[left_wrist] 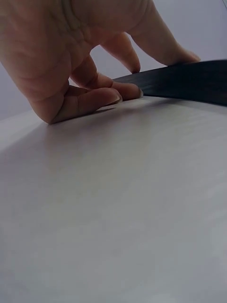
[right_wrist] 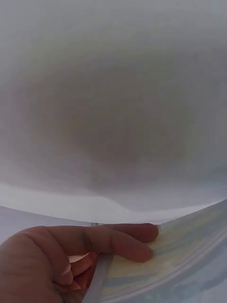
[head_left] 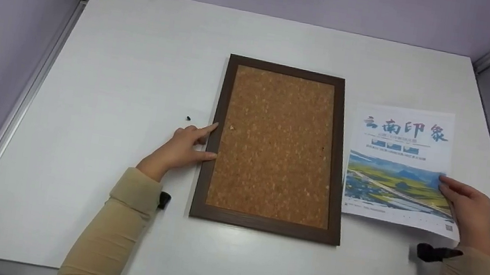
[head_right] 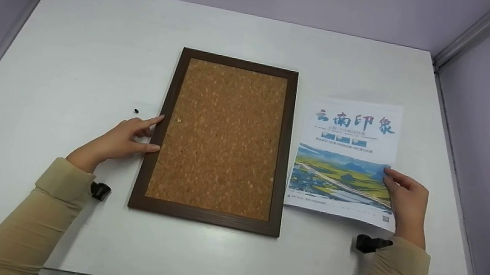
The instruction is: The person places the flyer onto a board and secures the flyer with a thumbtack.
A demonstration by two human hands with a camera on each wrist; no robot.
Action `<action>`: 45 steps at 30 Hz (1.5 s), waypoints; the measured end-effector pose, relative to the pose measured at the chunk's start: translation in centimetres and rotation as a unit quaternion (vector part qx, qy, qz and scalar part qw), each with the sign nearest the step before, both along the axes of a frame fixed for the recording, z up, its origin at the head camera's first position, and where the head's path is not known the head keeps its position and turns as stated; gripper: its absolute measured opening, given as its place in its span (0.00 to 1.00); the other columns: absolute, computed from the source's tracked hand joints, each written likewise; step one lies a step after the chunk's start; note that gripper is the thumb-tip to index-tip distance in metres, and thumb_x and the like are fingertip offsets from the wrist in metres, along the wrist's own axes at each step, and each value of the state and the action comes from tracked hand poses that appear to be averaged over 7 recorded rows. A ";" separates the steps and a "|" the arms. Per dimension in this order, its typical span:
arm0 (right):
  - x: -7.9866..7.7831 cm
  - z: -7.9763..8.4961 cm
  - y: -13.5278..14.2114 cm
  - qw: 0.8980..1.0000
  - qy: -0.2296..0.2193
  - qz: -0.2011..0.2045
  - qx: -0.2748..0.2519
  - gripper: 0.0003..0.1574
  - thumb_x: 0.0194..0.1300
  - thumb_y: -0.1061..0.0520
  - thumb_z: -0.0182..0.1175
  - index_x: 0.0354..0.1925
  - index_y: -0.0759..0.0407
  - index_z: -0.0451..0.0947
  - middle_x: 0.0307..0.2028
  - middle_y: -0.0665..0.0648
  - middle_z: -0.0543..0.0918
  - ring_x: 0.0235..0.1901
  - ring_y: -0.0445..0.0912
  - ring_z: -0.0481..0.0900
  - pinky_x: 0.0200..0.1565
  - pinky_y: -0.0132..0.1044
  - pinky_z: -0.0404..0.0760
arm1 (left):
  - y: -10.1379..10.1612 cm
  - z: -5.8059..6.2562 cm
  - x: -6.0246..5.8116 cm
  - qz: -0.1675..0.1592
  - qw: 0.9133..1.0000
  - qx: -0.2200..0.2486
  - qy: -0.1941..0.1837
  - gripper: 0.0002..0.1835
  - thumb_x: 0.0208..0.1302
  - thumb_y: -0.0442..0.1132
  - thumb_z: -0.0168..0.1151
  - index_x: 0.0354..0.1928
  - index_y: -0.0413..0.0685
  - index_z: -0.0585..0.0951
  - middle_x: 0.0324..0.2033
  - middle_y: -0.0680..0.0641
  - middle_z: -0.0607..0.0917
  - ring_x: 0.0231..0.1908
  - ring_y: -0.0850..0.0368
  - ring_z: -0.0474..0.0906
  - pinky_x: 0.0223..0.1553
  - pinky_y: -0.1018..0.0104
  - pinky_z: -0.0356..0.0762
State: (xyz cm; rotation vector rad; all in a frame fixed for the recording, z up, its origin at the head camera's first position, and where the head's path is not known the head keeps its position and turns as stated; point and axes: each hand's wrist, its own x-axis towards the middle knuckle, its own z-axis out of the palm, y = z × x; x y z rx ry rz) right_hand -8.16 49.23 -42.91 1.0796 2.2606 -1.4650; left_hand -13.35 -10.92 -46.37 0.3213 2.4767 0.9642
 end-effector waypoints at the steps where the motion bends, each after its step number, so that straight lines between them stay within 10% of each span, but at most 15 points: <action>1: 0.1 0.1 0.1 1.000 0.013 -0.010 -0.011 0.43 0.58 0.37 0.68 0.69 0.43 0.70 0.68 0.44 0.69 0.47 0.33 0.67 0.47 0.24 0.69 | 0.0 0.0 0.0 -0.001 1.000 0.002 0.000 0.44 0.66 0.51 0.65 0.78 0.56 0.55 0.55 0.35 0.74 0.56 0.40 0.67 0.61 0.45 0.68; 7: 0.2 0.4 0.1 0.994 0.082 -0.040 -0.060 0.35 0.57 0.45 0.72 0.63 0.45 0.78 0.42 0.33 0.77 0.44 0.32 0.71 0.38 0.19 0.75 | 0.0 0.1 0.0 -0.007 1.000 0.014 -0.003 0.44 0.66 0.51 0.65 0.78 0.56 0.55 0.55 0.34 0.75 0.55 0.39 0.66 0.60 0.44 0.67; 16: 0.0 0.7 -2.4 0.977 0.156 -0.076 -0.126 0.27 0.58 0.55 0.73 0.57 0.49 0.83 0.44 0.37 0.79 0.48 0.33 0.73 0.40 0.18 0.78 | 0.1 0.0 0.0 -0.009 1.000 0.016 -0.004 0.44 0.66 0.51 0.65 0.78 0.56 0.55 0.56 0.33 0.75 0.56 0.38 0.65 0.61 0.44 0.67; 45: -0.5 -1.5 -9.6 0.969 0.191 0.040 -0.150 0.28 0.64 0.53 0.68 0.61 0.57 0.79 0.52 0.40 0.77 0.48 0.35 0.80 0.45 0.22 0.81 | 0.3 0.1 0.1 -0.005 1.000 0.003 -0.003 0.44 0.65 0.51 0.66 0.78 0.57 0.54 0.55 0.34 0.75 0.56 0.38 0.66 0.60 0.44 0.68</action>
